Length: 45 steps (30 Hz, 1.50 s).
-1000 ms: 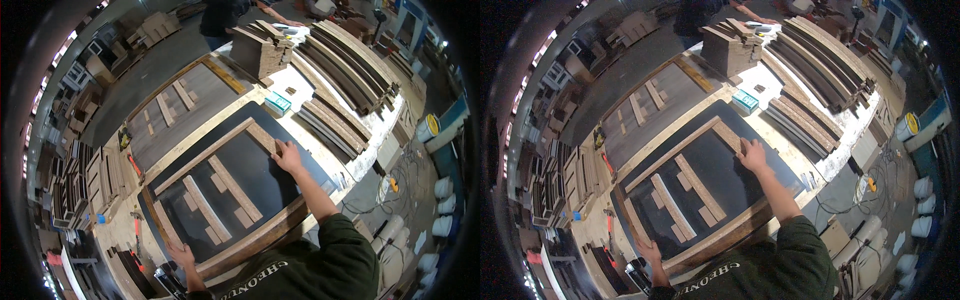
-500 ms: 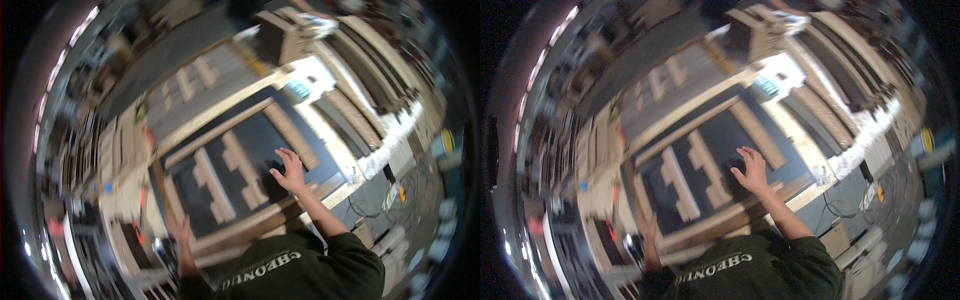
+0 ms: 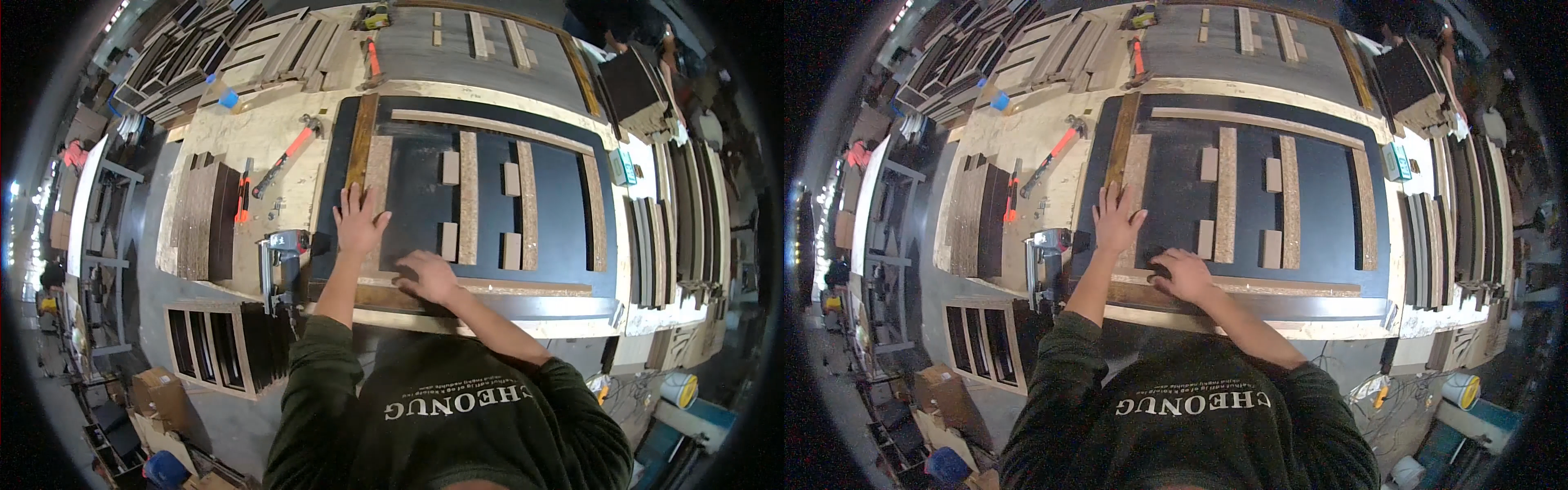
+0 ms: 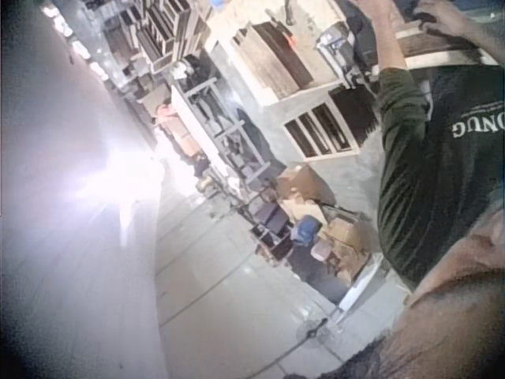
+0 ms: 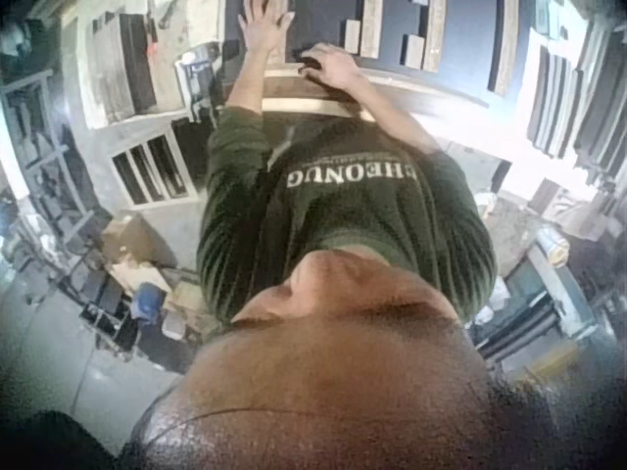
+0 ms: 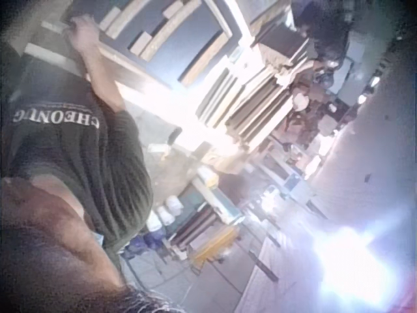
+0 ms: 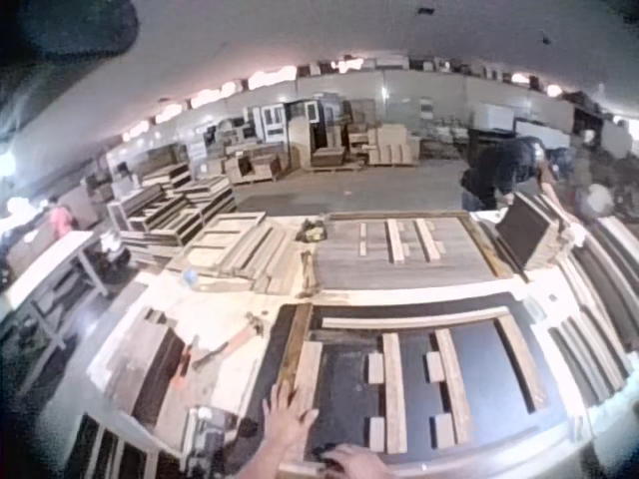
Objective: Assembling wooden frames using glue and a pneumatic stapler on a workshop bench.
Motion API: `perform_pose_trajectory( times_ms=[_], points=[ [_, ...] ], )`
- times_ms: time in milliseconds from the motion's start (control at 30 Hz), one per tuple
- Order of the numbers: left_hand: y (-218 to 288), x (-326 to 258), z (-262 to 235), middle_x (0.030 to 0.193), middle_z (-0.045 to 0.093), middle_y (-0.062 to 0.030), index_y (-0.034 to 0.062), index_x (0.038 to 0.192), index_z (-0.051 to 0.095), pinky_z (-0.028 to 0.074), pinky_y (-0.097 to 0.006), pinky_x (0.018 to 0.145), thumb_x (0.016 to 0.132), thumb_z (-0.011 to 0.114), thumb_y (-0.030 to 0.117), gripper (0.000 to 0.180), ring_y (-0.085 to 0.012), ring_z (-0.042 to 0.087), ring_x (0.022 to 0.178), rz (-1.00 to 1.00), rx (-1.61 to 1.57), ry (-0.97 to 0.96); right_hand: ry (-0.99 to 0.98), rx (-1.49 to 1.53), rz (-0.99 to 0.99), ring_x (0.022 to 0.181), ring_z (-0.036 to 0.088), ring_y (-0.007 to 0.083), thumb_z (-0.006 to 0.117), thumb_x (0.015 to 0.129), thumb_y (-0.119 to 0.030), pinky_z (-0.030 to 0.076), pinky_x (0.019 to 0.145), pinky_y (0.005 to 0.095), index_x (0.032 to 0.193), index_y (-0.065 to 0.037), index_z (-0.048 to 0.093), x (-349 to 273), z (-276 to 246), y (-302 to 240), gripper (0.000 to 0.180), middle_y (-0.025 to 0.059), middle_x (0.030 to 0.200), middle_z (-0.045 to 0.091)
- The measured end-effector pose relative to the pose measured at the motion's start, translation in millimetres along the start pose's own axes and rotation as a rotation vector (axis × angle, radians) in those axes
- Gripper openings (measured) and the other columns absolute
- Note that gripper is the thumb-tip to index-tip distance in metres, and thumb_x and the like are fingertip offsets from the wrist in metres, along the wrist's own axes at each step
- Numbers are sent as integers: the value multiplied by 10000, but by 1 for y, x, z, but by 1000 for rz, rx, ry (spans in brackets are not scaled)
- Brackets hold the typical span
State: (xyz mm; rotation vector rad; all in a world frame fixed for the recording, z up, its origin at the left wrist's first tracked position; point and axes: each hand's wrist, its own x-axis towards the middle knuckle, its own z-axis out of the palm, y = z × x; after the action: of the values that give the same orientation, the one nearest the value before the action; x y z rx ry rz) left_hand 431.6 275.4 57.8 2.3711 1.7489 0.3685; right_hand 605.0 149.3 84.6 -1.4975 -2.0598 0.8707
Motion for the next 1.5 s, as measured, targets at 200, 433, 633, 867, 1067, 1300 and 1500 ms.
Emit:
perform_pose_trajectory(
  times_ms=[200, 433, 633, 867, 1067, 1300, 1500],
  points=[
    [-3, -1, -1, 1366, 429, -143, 167, 1276, 526, 376, -582, 946, 765, 688, 457, 609, -388, 389, 1255, 167, -73, 298, -15, 82, 17, 945, 583, 311, 695, 768, -261, 482, 809, 409, 947, -83, 673, 0, 7, -10, 253, 124, 963, 633],
    [-2, -1, -5, 1491, 267, -169, 137, 1384, 424, 209, -655, 1058, 874, 578, 437, 611, -405, 188, 1392, 71, -48, 39, 30, -66, -65, 961, 569, 327, 712, 743, -358, 475, 819, 432, 1026, -112, 617, -2, 19, -8, 386, 108, 985, 569],
    [6, -3, -6, 1499, 244, -180, 133, 1410, 381, 209, -658, 1053, 887, 565, 419, 624, -419, 180, 1390, 76, -62, 1, 11, -7, -74, 997, 554, 330, 709, 741, -301, 469, 816, 447, 1221, -152, 531, -2, 18, -14, 533, 124, 1018, 537],
    [4, -6, -1, 1424, 358, -201, 109, 1343, 468, 285, -588, 1028, 835, 618, 474, 644, -422, 301, 1325, 158, -75, 123, -32, -20, -55, 934, 575, 289, 684, 712, -240, 495, 754, 407, 1235, -200, 577, -2, 19, -13, 535, 93, 980, 552],
    [-29, 4, -16, 1383, 399, -223, 60, 1294, 500, 316, -467, 1053, 862, 641, 286, 508, -409, 355, 1284, 49, -545, 164, -118, -133, -14, 1023, 511, 337, 684, 718, -311, 446, 838, 438, 1243, -197, 570, 18, -5, -17, 550, 139, 1087, 503],
    [-41, -17, -54, 1204, 541, -195, 40, 1195, 557, 409, -452, 976, 792, 671, 222, 456, -373, 503, 1140, 76, -345, 211, -86, -101, -169, 1337, 337, 354, 686, 729, -279, 349, 1014, 513, 1310, -188, 508, 31, 10, -33, 615, 101, 1476, 346],
    [1, 5, -12, 1459, 316, -187, 138, 1416, 383, 134, -621, 1115, 810, 646, 343, 691, -400, 208, 1393, 221, -129, -88, -185, -222, -61, 1288, 379, 390, 724, 689, -322, 285, 1063, 497, 1419, -150, 393, 21, 4, -29, 819, 137, 1458, 382]
  ],
)
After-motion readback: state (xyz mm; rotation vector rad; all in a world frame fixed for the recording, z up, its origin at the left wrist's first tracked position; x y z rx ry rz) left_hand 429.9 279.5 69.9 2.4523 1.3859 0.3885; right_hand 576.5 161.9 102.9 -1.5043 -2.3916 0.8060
